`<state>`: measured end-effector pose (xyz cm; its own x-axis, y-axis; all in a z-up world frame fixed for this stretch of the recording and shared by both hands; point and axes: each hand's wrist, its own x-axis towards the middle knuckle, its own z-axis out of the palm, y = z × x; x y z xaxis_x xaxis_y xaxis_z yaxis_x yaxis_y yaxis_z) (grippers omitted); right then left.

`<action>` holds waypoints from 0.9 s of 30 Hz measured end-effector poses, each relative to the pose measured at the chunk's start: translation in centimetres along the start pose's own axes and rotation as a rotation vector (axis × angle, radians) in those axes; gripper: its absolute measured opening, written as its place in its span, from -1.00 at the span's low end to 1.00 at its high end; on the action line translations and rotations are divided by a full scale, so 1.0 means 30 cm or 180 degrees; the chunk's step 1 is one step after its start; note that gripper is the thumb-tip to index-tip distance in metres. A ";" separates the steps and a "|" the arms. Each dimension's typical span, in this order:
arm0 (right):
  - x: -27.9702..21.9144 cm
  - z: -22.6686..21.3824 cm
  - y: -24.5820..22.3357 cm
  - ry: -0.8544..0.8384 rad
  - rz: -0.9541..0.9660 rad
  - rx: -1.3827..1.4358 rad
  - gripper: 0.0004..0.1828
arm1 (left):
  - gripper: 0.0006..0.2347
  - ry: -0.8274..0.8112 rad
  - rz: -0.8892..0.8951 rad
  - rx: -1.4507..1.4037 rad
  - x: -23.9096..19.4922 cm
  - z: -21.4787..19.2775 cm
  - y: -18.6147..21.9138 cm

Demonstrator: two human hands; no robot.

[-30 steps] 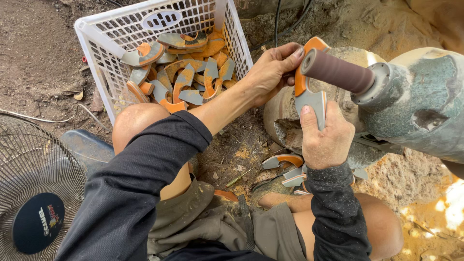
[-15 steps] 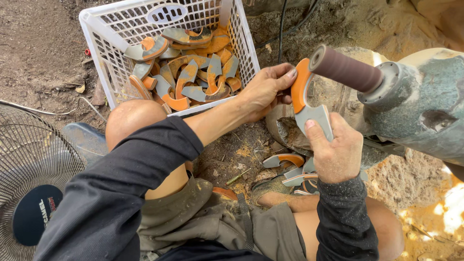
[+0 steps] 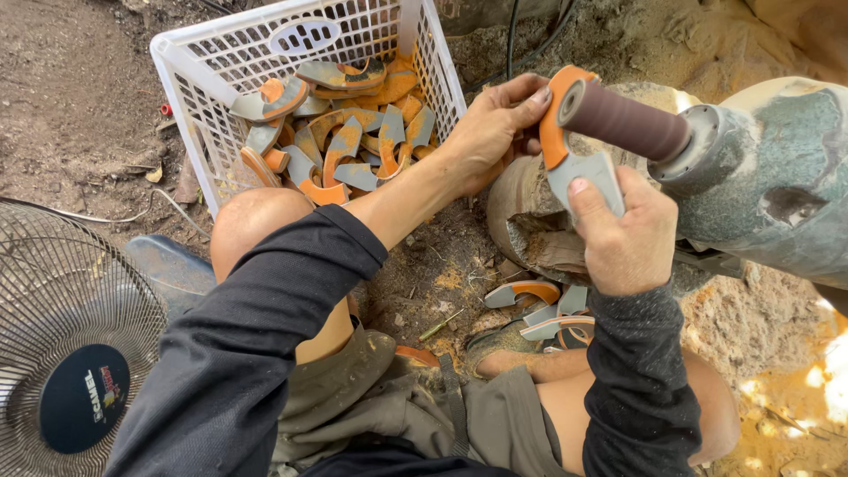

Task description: The person sits on the ground and uses a bench grinder to smooth the edges of orange and gray sandal soles. They pick up each sole from a white basket, press it against the rotating grinding wheel, and then place it on the ground beside them.

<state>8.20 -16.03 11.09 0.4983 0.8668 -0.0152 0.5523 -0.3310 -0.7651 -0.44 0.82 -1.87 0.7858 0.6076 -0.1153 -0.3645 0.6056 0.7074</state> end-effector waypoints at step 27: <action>-0.027 0.233 0.122 -0.0678 0.1669 0.2174 -0.57 | -0.71 -0.0046 -0.0717 0.0475 -0.102 0.020 -0.010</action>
<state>5.15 -15.32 3.80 0.4028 0.7397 -0.5391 -0.2655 -0.4692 -0.8422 -2.44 -1.52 -1.32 0.8462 0.4580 -0.2722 -0.1028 0.6416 0.7601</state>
